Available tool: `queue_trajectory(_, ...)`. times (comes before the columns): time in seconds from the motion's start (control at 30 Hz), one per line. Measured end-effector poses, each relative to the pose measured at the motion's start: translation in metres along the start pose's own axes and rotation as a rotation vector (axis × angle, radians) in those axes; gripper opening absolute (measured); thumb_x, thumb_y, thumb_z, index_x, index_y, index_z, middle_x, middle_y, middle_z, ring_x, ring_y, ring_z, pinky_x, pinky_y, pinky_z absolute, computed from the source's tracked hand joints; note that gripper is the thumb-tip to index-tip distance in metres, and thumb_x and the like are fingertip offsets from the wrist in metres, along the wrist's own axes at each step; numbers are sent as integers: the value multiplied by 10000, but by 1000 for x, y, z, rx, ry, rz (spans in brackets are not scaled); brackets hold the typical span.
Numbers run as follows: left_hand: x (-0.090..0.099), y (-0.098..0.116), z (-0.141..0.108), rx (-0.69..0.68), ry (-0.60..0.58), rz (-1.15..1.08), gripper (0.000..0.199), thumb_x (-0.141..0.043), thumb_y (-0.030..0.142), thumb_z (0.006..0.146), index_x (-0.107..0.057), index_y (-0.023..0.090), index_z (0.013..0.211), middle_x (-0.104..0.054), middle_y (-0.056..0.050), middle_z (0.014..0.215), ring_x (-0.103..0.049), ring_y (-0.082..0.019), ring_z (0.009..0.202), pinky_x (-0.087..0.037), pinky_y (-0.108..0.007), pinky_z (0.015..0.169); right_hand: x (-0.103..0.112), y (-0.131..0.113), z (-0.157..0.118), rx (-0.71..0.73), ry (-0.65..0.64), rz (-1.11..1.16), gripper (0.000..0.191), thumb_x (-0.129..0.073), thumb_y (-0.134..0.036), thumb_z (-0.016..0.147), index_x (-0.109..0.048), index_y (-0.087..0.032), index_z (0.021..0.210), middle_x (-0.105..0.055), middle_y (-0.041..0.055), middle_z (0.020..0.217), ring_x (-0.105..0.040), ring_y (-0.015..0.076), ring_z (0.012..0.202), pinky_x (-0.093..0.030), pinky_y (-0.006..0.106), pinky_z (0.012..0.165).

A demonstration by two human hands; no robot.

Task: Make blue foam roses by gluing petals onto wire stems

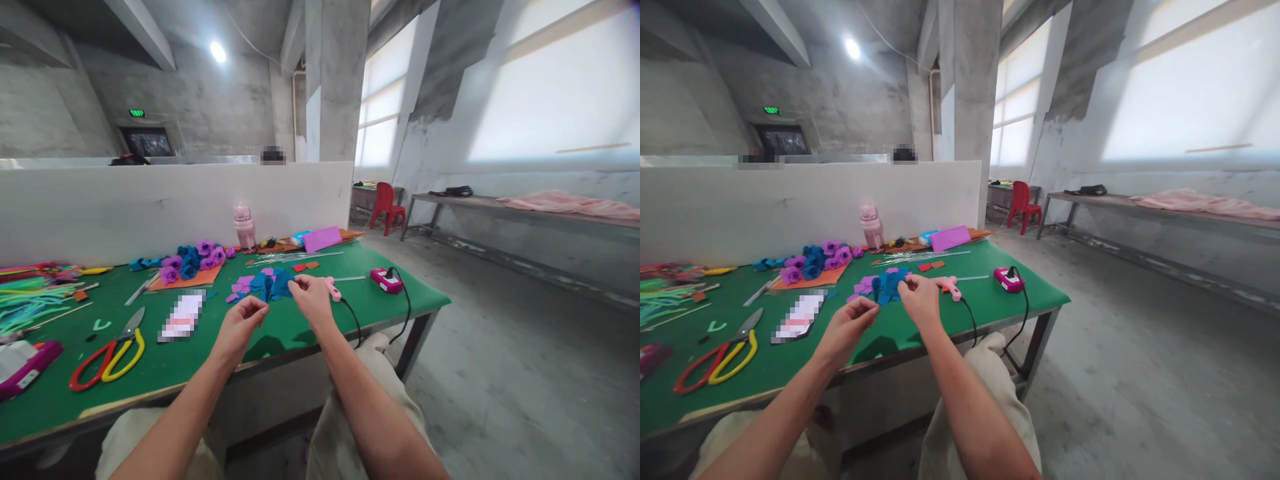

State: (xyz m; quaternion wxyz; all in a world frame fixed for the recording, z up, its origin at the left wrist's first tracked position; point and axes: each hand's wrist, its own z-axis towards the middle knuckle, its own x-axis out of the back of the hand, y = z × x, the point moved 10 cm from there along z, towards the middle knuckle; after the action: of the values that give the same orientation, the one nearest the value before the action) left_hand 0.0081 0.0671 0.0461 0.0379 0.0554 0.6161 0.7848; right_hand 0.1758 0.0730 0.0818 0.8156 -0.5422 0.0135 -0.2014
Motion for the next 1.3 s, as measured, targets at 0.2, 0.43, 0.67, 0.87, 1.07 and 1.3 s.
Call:
queue_trajectory(0.2, -10, -3, 0, 15, -49, -54, 196, -679, 319, 664, -572, 157, 693, -495, 46, 525, -422, -82, 506, -327, -210, 509, -3, -6, -3, 26, -18, -20, 213, -465, -290, 694, -531, -168, 532, -448, -32, 475, -398, 100, 485, -299, 213, 487)
queue_trajectory(0.43, -12, -3, -1, 14, -46, -70, 186, -692, 299, 655, -581, 152, 689, -514, 40, 529, -438, -80, 506, -340, -206, 511, -5, -12, -7, 36, -32, -26, 216, -462, -290, 700, -517, -171, 528, -424, -40, 469, -378, 96, 482, -287, 214, 488)
queue_trajectory(0.67, -14, -4, -1, 30, -45, -63, 194, -705, 300, 632, -587, 155, 685, -519, 43, 521, -441, -80, 498, -343, -207, 509, -9, -4, -6, 28, -53, 2, 212, -454, -300, 709, -565, -168, 583, -438, -38, 474, -388, 98, 478, -284, 216, 479)
queue_trajectory(0.87, -14, -2, -2, 28, -31, -4, 214, -714, 322, 611, -586, 160, 670, -527, 42, 527, -458, -88, 498, -359, -217, 517, -12, -4, -6, 35, -82, 8, 213, -450, -299, 711, -554, -167, 580, -421, -40, 475, -375, 95, 481, -286, 214, 481)
queue_trajectory(1.07, -12, -3, -2, 30, -20, -28, 212, -721, 305, 608, -588, 153, 670, -533, 42, 536, -456, -81, 499, -363, -213, 523, -12, -3, -6, 23, -86, 29, 201, -455, -297, 708, -564, -166, 602, -429, -42, 490, -356, 88, 468, -283, 214, 471)
queue_trajectory(1.3, -12, -2, -1, 21, -11, -18, 215, -724, 309, 598, -592, 153, 665, -532, 39, 537, -462, -85, 496, -369, -218, 516, -13, -4, -6, 23, -92, 46, 200, -455, -299, 705, -559, -164, 601, -426, -43, 498, -353, 87, 473, -293, 214, 478)
